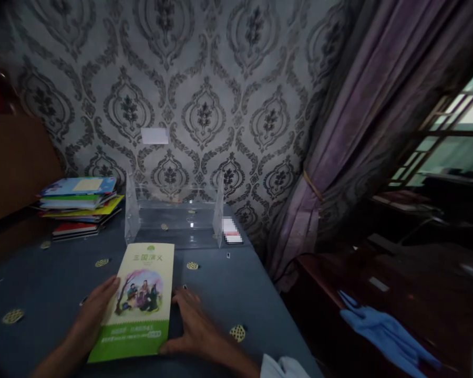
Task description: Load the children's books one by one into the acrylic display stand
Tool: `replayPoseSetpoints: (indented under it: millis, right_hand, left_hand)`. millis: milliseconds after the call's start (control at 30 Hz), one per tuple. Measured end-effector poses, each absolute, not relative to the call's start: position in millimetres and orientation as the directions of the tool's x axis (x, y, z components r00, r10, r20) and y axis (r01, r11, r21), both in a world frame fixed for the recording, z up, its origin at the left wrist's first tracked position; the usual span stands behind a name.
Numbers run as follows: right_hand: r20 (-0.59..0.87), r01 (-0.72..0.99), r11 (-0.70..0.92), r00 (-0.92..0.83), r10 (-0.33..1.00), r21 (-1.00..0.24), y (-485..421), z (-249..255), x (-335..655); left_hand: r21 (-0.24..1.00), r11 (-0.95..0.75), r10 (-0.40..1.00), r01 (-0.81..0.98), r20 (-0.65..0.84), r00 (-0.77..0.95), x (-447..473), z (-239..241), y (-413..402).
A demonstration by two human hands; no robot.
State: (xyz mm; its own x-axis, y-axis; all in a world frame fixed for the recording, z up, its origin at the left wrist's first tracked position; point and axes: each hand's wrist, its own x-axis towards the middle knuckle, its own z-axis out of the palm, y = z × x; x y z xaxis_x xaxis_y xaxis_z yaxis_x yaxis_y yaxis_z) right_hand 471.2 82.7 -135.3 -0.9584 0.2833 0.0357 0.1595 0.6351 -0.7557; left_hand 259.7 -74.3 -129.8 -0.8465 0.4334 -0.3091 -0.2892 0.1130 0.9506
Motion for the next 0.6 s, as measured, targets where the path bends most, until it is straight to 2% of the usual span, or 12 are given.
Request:
replayPoseSetpoints:
  millis: [100, 167, 233, 367, 467, 600]
  right_hand:
    - [0.038, 0.133, 0.462, -0.939, 0.343, -0.877, 84, -130, 470]
    - [0.063, 0.057, 0.308, -0.929, 0.366, -0.95, 86, -126, 467]
    - [0.118, -0.02, 0.233, -0.902, 0.416, -0.972, 91, -120, 462]
    - [0.272, -0.158, 0.257, -0.815, 0.512, -0.954, 101, -95, 452]
    - [0.368, -0.232, 0.31, -0.775, 0.514, -0.922, 101, -76, 453]
    - [0.419, -0.212, 0.439, -0.786, 0.454, -0.873, 92, -65, 462]
  left_hand:
    - [0.965, 0.068, 0.384, -0.251, -0.258, -0.886, 266, -120, -69]
    - [0.99, 0.04, 0.391, -0.135, -0.14, -0.91, 267, -116, -64]
    - [0.999, 0.033, 0.387, 0.001, -0.012, -0.922, 267, -111, -59]
    - [0.98, 0.081, 0.38, 0.182, 0.139, -0.915, 270, -100, -52]
    - [0.956, 0.056, 0.513, 0.289, 0.22, -0.83, 273, -93, -51]
    - [0.953, 0.053, 0.561, 0.297, 0.218, -0.798, 266, -94, -55]
